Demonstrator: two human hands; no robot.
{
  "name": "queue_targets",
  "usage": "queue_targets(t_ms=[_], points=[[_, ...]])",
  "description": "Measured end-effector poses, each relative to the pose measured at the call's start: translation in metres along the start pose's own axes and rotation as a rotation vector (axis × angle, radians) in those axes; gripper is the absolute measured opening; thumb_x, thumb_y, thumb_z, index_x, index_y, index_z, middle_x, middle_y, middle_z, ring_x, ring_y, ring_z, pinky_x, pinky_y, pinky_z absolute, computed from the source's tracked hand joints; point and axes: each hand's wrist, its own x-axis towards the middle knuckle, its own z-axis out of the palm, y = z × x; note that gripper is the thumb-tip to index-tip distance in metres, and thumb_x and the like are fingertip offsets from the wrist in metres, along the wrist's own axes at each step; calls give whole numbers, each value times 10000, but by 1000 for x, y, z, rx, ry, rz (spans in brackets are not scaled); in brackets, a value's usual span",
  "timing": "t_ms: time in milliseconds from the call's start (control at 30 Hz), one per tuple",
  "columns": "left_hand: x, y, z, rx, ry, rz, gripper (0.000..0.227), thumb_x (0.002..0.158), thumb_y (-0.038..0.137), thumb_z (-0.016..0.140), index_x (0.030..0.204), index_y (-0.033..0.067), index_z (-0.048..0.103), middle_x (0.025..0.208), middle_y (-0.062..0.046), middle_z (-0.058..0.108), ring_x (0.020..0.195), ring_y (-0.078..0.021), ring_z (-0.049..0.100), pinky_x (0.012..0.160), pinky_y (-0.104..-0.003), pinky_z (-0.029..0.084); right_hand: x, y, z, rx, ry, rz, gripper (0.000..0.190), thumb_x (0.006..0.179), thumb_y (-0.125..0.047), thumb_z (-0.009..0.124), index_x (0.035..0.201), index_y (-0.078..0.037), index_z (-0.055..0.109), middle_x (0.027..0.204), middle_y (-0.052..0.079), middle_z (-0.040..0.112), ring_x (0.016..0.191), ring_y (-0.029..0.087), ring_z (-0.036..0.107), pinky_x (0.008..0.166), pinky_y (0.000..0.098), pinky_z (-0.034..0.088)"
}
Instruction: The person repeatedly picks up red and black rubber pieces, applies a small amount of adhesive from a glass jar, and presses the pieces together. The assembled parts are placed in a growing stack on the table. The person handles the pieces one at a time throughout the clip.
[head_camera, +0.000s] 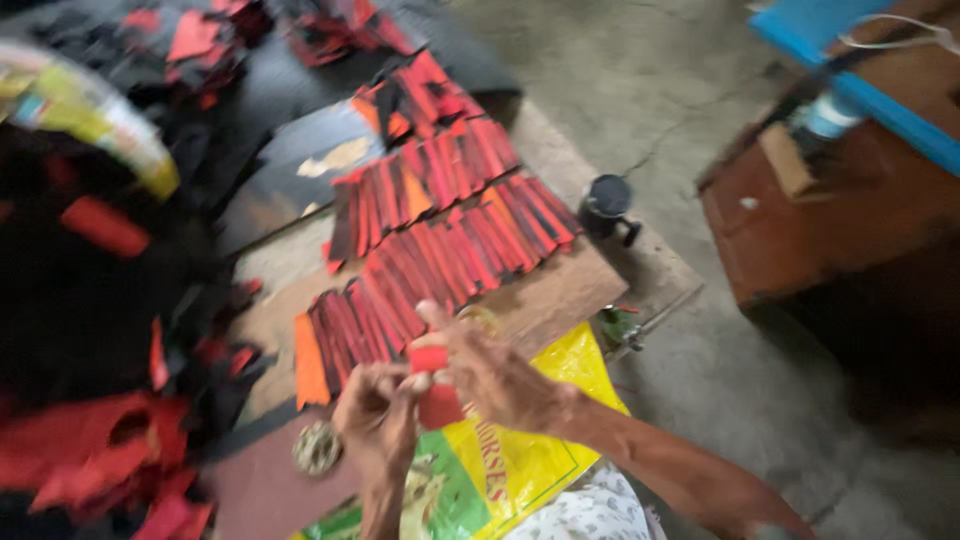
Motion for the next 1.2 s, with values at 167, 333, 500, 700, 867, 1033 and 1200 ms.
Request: queue_targets(t_ms=[167,333,500,700,867,1033,1200], points=[[1,3,19,-110,-37,97,123,942,-26,694,910,39,595,949,-30,661,849,-68,601,779,-214,495,7,3,-7,-320,76,-139,420,1010,-13,631,1411,-68,521,1537,198,535,1426,316,552,1113,393,505],[-1,10,19,-66,-152,50,193,972,-9,648,1156,-30,705,1142,-38,656,1049,-99,618,908,-243,500,11,-2,-5,-111,258,-57,588,960,-41,636,1496,-7,395,1510,174,498,1354,258,549,1092,370,473],[-13,3,24,-335,-149,-152,380,922,-28,675,1301,-62,675,1262,-55,618,982,-131,535,879,-265,464,-9,-1,13,202,410,22,432,986,-44,663,1408,-8,580,1445,133,564,1284,195,588,1067,345,508],[-31,2,27,-418,-251,-80,545,913,60,678,1438,-45,574,1469,-111,517,1360,-172,491,1152,-280,387,-16,11,16,166,392,17,392,994,-58,666,1382,-16,624,1456,114,543,1242,192,584,1054,328,510],[-27,13,23,-336,-279,-91,624,917,173,717,1477,-37,539,1491,-85,487,1284,-138,495,1026,-254,431,-16,11,13,75,354,-14,376,995,-69,673,1365,-17,632,1441,121,546,1328,208,558,1084,335,501],[-27,14,22,-322,-292,-102,636,926,200,727,1489,-25,535,1462,-48,486,1157,-80,511,907,-206,458,-15,10,10,34,315,4,349,1014,-113,647,1348,-14,648,1428,124,561,1328,218,560,1099,343,494],[-27,13,19,-281,-291,-132,650,907,215,738,1485,-15,550,1417,-14,488,896,-43,445,713,-177,395,-15,9,10,-58,297,1,370,1013,-129,635,1364,-12,642,1424,124,577,1322,216,564,1089,332,486]])
